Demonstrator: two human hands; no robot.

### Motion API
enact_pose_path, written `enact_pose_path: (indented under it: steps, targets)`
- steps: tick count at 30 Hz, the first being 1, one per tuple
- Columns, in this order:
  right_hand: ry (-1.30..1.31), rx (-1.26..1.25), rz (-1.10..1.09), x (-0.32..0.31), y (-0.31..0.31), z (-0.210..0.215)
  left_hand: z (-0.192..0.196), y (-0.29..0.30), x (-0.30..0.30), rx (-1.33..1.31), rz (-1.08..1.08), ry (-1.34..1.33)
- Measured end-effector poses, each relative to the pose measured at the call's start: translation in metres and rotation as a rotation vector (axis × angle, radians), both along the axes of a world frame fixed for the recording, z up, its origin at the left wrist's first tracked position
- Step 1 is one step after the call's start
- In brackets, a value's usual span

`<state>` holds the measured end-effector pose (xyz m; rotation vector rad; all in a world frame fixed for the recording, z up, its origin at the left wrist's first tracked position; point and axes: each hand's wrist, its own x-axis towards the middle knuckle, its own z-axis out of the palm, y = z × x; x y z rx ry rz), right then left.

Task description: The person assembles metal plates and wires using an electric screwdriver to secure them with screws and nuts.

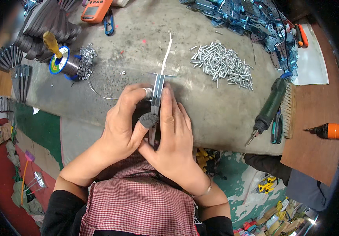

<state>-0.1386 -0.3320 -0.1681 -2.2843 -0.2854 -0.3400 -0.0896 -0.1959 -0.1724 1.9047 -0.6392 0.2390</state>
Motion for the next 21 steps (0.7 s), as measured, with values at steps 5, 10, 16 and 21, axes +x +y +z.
enact_pose_path:
  steps: [5, 10, 16, 21]
  targets:
    - [-0.038, -0.094, -0.225, -0.011, -0.084, 0.011, -0.007, 0.005, 0.003, 0.064, -0.005, -0.097]
    - [0.362, -0.398, -0.844, -0.002, -0.215, 0.041, -0.007, 0.001, 0.004, 0.07, -0.029, -0.108]
    - [0.159, -0.391, -0.709, 0.024, -0.238, 0.012, -0.012, 0.005, 0.005, 0.043, -0.039, -0.156]
    - [-0.093, 1.28, -0.654, 0.013, -0.178, 0.008, -0.009, -0.004, 0.009, 0.088, -0.043, -0.202]
